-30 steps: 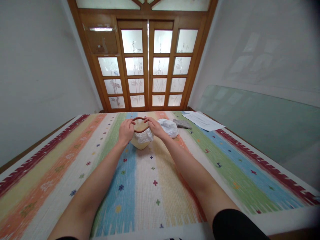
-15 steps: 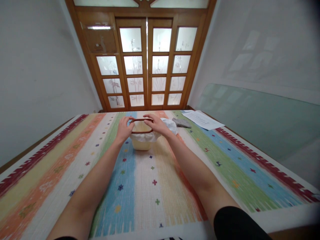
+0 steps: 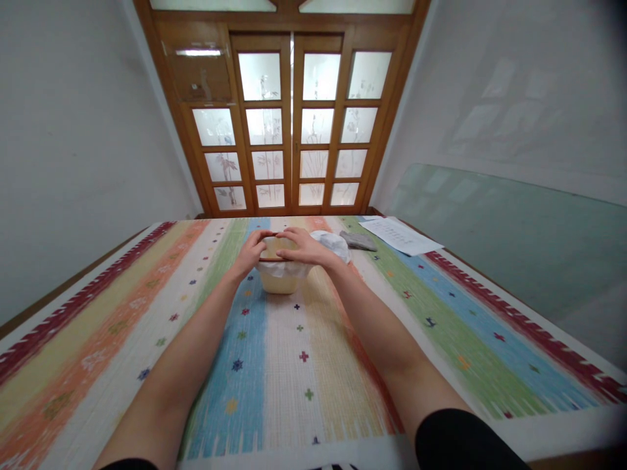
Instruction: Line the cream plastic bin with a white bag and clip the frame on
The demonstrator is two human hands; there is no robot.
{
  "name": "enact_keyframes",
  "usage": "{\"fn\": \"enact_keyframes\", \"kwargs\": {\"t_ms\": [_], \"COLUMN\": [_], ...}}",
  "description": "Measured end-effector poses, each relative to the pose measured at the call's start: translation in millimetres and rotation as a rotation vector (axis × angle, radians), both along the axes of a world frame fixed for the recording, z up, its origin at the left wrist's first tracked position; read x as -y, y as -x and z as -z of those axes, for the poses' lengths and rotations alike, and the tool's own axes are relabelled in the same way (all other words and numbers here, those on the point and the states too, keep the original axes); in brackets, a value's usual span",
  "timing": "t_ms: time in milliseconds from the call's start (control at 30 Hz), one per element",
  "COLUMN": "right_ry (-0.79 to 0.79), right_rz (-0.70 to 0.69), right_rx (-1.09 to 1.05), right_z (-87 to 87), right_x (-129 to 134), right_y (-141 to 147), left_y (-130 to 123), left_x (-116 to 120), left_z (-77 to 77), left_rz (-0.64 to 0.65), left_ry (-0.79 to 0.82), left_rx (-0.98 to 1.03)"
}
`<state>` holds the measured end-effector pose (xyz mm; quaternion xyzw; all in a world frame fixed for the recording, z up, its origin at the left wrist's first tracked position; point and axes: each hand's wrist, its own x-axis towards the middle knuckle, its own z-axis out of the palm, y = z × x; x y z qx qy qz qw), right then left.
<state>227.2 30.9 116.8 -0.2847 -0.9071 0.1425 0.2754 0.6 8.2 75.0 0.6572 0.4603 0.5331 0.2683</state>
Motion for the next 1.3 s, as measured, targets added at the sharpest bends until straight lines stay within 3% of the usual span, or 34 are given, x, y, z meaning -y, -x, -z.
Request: {"fn": "enact_keyframes", "kwargs": {"t_ms": [100, 200, 333, 400, 700, 800, 1300], "right_ry": [0.004, 0.072, 0.314, 0.359, 0.089, 0.029, 0.030], "right_rz": [-0.013, -0.010, 0.170, 0.218, 0.207, 0.202, 0.167], "right_rx": [-0.007, -0.118, -0.305, -0.307, -0.078, -0.056, -0.099], "right_z": [2.3, 5.7, 7.0, 5.0, -14.4, -17.7, -16.8], "right_x": [-4, -7, -11, -13, -10, -5, -7], "right_y": [1, 2, -5, -10, -29, -30, -28], "left_y": [0, -1, -6, -9, -38, -45, -49], "left_x": [2, 6, 12, 14, 29, 31, 31], "left_z": [-1.5, -1.7, -4.7, -7.4, -16.9, -17.0, -12.1], "left_rz": [0.025, 0.129, 0.217, 0.218, 0.332, 0.311, 0.131], "left_ry": [0.053, 0.155, 0.249, 0.261, 0.198, 0.171, 0.114], "left_rx": [0.064, 0.228, 0.374, 0.385, 0.391, 0.370, 0.266]}}
